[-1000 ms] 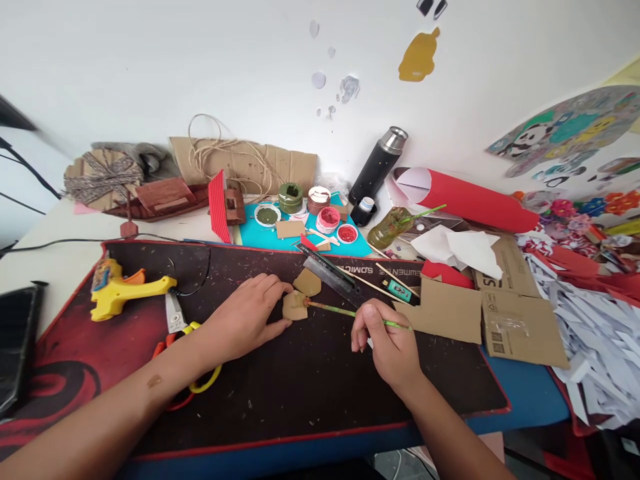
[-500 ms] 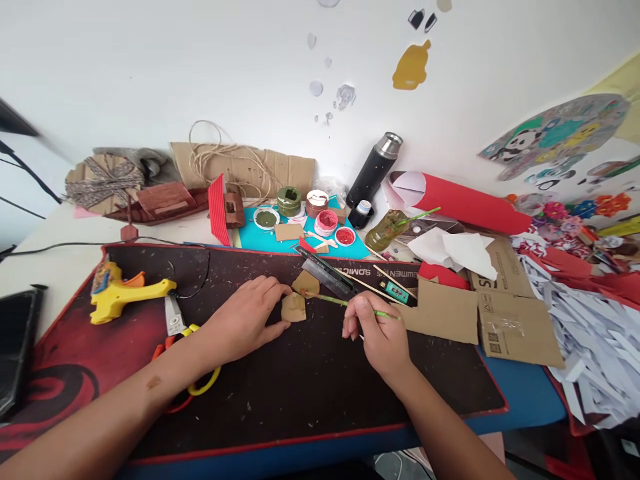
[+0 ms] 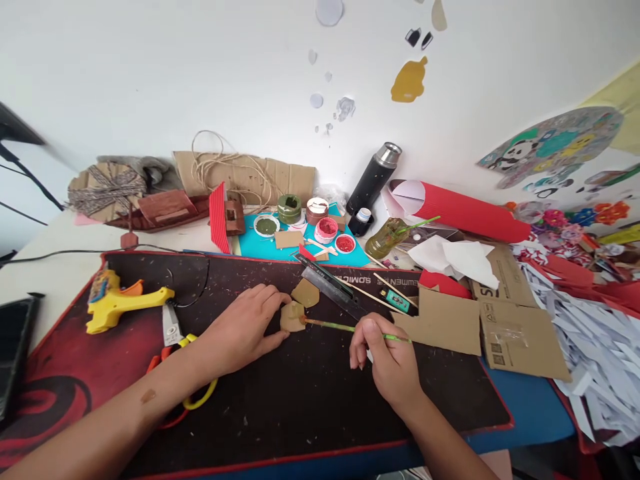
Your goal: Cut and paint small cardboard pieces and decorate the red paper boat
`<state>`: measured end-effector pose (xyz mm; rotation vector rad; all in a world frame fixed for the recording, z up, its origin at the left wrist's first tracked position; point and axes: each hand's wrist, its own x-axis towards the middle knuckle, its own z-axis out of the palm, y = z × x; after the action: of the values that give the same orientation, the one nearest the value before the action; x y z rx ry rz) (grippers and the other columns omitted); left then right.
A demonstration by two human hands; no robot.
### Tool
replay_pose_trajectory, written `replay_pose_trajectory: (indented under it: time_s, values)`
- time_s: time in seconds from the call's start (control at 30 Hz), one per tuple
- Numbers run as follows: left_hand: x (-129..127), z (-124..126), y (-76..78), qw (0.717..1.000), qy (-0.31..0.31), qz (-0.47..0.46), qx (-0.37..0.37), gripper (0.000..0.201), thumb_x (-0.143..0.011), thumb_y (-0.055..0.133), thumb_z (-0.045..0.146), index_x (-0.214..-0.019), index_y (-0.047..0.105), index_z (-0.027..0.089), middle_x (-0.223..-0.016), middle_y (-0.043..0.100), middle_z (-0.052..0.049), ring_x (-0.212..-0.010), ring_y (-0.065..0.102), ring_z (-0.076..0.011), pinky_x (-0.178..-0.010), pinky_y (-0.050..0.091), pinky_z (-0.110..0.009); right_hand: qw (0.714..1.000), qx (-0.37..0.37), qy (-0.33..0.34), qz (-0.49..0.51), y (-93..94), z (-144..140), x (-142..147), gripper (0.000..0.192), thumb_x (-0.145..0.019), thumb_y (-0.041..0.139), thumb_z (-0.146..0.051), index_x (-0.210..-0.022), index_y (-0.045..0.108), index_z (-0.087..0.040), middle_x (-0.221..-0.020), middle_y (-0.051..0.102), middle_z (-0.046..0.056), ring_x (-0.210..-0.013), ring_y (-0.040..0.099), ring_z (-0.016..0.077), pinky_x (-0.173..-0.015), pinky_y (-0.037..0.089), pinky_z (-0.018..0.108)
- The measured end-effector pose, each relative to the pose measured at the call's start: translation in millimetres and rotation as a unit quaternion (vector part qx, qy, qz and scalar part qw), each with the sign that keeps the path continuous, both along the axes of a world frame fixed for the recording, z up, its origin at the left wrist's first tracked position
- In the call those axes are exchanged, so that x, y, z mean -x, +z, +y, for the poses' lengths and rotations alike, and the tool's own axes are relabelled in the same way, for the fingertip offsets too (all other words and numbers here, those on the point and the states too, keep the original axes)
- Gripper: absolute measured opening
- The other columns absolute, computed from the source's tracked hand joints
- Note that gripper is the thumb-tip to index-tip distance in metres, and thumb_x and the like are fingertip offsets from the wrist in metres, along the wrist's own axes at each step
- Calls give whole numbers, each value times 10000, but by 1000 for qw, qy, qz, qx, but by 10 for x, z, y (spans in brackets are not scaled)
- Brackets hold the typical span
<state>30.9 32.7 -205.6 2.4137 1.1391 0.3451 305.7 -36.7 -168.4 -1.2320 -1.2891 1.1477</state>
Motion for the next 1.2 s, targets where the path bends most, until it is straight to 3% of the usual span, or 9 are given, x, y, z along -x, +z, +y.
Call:
replay_pose_trajectory:
  time_s: [0.4, 0.77, 1.0, 1.2]
  values:
    - [-11, 9, 43, 1000, 0, 3, -1, 380, -949, 691, 358, -1292, 614, 213, -1245, 682, -102, -1162, 645, -321, -1018, 518, -476, 997, -17, 52, -46, 9, 31, 107, 462, -1127, 512, -448, -769, 663, -198, -557, 595, -11, -494, 596, 124, -508, 463, 229]
    - [38, 29, 18, 1000, -8, -20, 10, 385, -960, 683, 354, -1321, 609, 242, -1238, 677, -89, -1156, 646, -304, -1027, 526, -460, 1000, 9, 2, -16, -21, 160, 151, 455, -1099, 549, -522, -802, 670, -199, -555, 620, -7, -482, 606, 132, -462, 447, 216]
    - [147, 125, 12, 995, -42, -58, 68, 383, -1011, 570, 252, -1392, 597, 283, -1286, 669, -81, -1218, 638, -275, -1077, 517, -434, 1000, 25, -12, -14, -4, 121, 75, 468, -1095, 547, -539, -787, 654, -203, -541, 612, -10, -482, 616, 138, -456, 445, 214]
    - [154, 126, 53, 992, 30, -77, 91, 383, -1026, 539, 356, -1396, 558, 259, -1165, 691, -71, -1045, 687, -250, -941, 577, -402, 999, 11, -6, -30, 14, 145, 106, 484, -1097, 538, -545, -771, 648, -205, -535, 602, -10, -477, 610, 138, -461, 445, 223]
